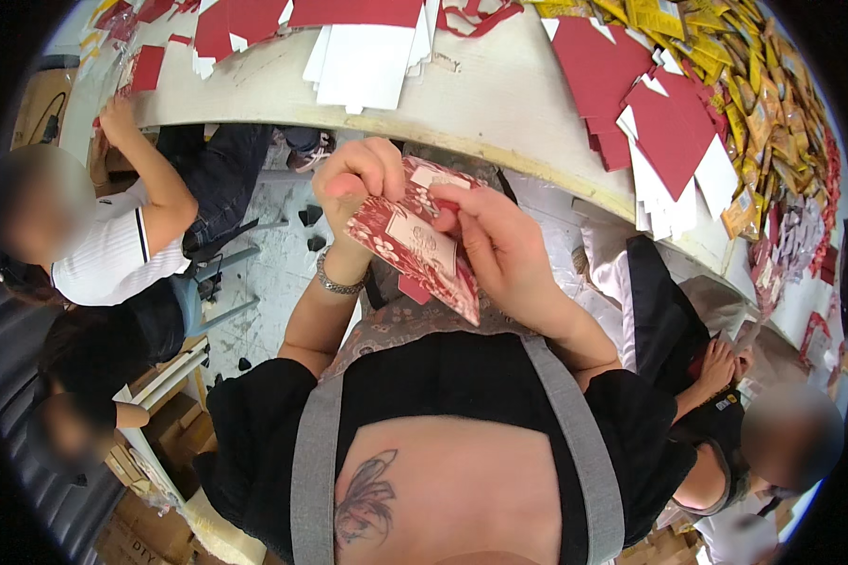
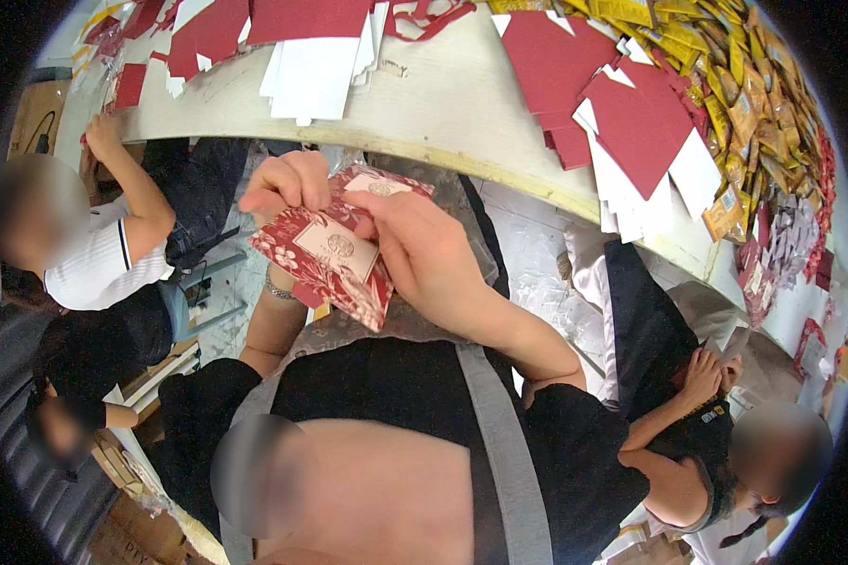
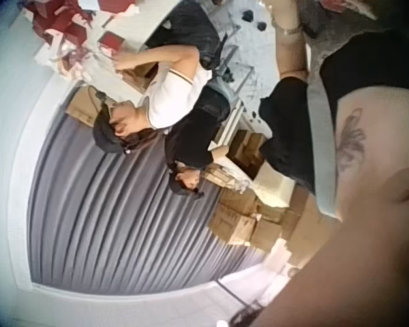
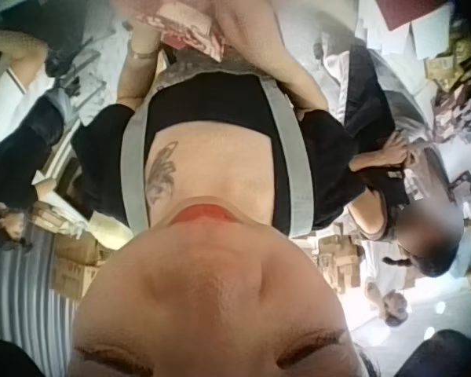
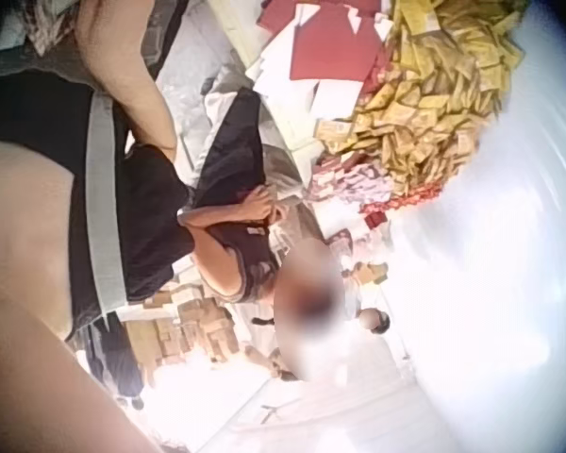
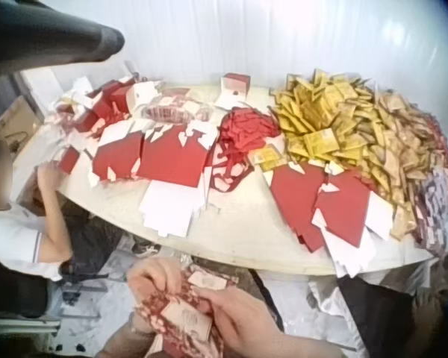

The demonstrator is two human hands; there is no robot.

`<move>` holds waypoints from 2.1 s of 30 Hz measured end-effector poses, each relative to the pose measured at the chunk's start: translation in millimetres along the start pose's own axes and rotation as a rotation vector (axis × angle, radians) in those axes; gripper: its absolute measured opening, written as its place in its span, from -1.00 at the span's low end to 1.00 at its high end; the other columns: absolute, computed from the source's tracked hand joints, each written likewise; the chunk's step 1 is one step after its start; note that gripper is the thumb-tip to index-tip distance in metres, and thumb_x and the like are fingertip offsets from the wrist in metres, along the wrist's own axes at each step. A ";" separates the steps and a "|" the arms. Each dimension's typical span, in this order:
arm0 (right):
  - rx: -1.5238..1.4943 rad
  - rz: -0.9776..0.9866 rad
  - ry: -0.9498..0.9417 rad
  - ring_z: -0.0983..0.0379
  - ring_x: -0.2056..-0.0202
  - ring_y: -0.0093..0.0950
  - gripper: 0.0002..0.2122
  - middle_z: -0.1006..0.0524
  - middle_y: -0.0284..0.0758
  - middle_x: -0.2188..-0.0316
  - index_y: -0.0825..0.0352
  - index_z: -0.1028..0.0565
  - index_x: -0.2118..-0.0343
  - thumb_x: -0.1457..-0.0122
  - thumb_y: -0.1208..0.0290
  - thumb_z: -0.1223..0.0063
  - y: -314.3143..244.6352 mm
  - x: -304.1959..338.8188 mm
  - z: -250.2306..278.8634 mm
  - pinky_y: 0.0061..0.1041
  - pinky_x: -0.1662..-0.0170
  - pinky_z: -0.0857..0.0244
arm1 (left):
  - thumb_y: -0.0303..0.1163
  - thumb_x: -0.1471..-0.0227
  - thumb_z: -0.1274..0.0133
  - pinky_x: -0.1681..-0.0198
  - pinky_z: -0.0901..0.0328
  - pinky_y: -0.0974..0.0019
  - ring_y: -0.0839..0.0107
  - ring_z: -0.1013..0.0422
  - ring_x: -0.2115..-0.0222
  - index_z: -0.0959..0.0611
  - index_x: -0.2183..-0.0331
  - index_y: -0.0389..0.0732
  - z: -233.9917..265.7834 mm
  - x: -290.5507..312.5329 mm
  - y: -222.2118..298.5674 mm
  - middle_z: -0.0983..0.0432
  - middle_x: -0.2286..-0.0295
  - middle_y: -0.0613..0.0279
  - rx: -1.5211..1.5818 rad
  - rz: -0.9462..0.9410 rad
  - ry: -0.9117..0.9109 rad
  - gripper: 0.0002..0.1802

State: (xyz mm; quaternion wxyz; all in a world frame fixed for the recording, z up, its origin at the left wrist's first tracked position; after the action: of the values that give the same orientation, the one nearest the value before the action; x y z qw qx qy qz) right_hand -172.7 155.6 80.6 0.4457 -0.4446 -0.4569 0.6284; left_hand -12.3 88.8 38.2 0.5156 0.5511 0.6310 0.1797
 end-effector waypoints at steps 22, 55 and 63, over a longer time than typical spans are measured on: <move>-0.144 -0.547 0.175 -0.45 0.43 -0.65 -0.83 -0.56 -0.34 0.47 0.44 -0.52 0.31 -0.08 0.46 -0.09 100.2 42.2 -22.0 -0.65 0.36 -0.32 | -0.16 -0.16 0.20 -0.01 -0.23 0.18 0.13 -0.36 0.09 -0.33 -0.03 -0.30 4.7 124.6 -13.2 -0.41 0.10 -0.03 -0.160 1.016 -0.110 -0.50; -0.313 -0.601 0.056 -0.44 0.54 -0.65 -0.90 -0.54 -0.36 0.54 0.47 -0.51 0.45 0.01 0.54 -0.12 91.3 12.1 -8.0 -0.68 0.45 -0.33 | -0.66 0.28 0.23 -0.14 -0.04 0.32 0.30 -0.11 -0.12 -0.22 -0.11 -0.35 -28.2 80.2 11.8 -0.16 -0.10 0.07 -0.596 0.425 -0.354 -0.24; -0.256 -0.577 0.071 -0.42 0.52 -0.65 -0.92 -0.51 -0.36 0.58 0.42 -0.49 0.45 0.05 0.60 -0.12 101.8 20.8 -1.8 -0.65 0.46 -0.29 | -0.75 0.13 0.34 -0.13 -0.07 0.31 0.25 -0.17 -0.09 -0.36 -0.05 -0.30 -5.8 69.7 11.9 -0.05 -0.12 0.09 -0.422 0.692 -0.609 -0.38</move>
State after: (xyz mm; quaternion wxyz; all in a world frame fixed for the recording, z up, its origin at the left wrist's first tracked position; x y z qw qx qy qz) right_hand -190.9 157.2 -21.7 0.5616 -0.3710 -0.6237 0.3975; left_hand -1.5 156.1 18.5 0.6866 0.6392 0.1822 0.2947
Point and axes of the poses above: each hand's wrist, its own x-axis away from the middle knuckle, its own z-axis out of the back of the hand, y = z × x, the point moved 2 cm from there along -x, towards the middle knuckle
